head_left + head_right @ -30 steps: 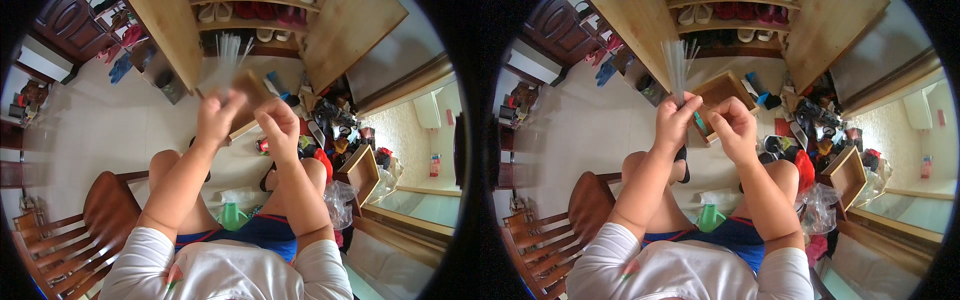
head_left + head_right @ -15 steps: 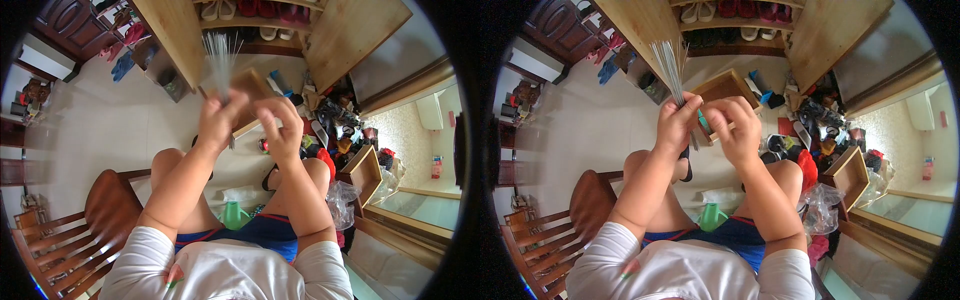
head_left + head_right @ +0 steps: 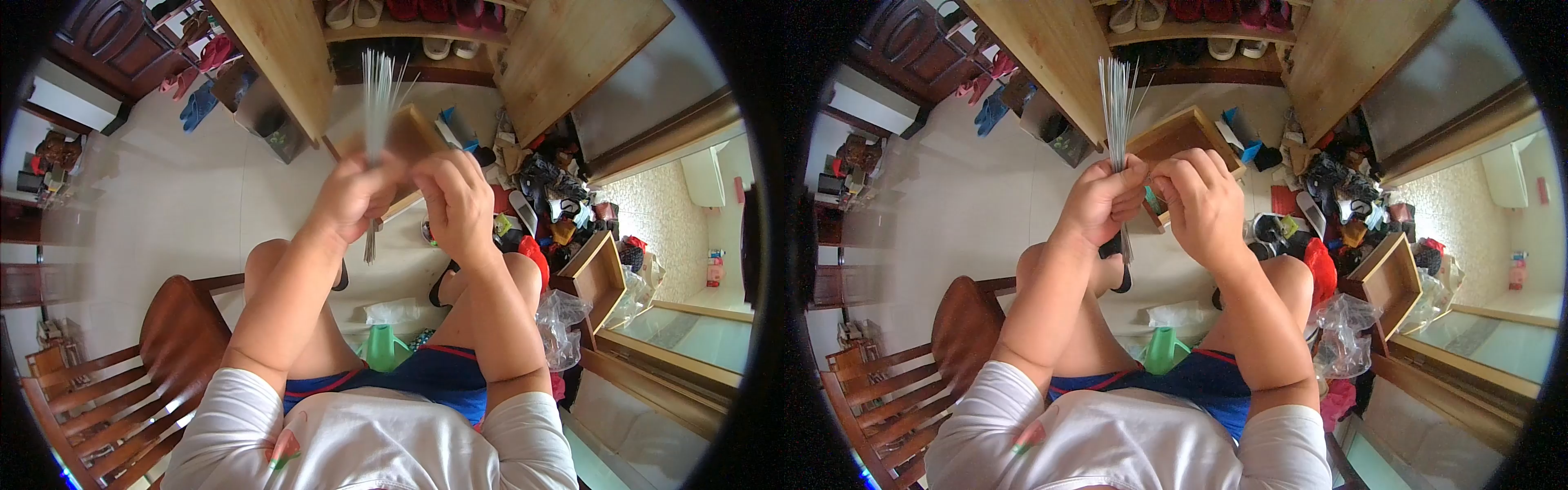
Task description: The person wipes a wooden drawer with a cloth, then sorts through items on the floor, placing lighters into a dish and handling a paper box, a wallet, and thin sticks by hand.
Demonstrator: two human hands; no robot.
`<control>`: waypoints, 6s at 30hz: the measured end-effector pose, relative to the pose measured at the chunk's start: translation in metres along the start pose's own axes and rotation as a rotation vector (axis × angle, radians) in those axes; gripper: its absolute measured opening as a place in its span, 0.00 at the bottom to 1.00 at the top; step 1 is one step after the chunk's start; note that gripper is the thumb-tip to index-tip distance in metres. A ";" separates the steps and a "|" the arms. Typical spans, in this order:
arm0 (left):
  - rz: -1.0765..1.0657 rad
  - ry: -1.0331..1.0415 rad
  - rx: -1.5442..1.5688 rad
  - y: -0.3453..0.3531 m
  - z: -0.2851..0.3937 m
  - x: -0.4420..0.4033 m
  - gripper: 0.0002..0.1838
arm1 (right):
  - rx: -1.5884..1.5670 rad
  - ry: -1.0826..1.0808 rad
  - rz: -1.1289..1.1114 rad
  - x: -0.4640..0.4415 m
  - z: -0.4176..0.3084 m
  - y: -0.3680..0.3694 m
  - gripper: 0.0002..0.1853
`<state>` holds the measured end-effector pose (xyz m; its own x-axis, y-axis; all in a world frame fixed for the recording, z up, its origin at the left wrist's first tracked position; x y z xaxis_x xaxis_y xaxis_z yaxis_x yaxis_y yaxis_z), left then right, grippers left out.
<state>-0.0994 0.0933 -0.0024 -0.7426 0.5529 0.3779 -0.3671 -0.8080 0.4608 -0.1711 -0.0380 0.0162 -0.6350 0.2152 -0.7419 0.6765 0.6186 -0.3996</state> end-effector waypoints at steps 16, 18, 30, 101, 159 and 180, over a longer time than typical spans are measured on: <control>-0.166 -0.147 0.178 -0.010 -0.008 -0.007 0.09 | -0.568 0.511 -0.008 0.011 0.015 0.013 0.05; -0.161 -0.130 0.227 -0.008 -0.008 -0.009 0.08 | -0.334 0.337 0.033 0.008 0.013 0.010 0.08; -0.075 -0.085 0.058 -0.006 -0.003 -0.002 0.05 | 0.047 -0.108 0.028 0.000 -0.001 -0.002 0.08; -0.356 0.298 -1.518 -0.001 -0.015 0.002 0.10 | 0.056 0.084 -0.502 0.003 0.027 -0.024 0.05; -0.022 0.660 -1.578 0.004 -0.027 0.002 0.07 | 0.291 0.213 -0.370 0.010 0.027 -0.010 0.05; -0.414 -0.177 -0.174 -0.009 -0.016 0.007 0.15 | -1.535 0.849 -0.089 0.009 0.052 -0.030 0.27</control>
<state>-0.1100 0.1010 -0.0163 -0.4131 0.8490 0.3294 -0.7111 -0.5267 0.4658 -0.1779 -0.0938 -0.0065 -0.9872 0.1336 -0.0868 0.0173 0.6312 0.7754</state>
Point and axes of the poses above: each hand's wrist, its own x-axis away from the middle knuckle, its own y-axis out of the palm, z = x × y, the point moved 2 cm from there along -x, towards the middle knuckle, and after that the axes turned 8 degrees about z, right-handed, at the moved point
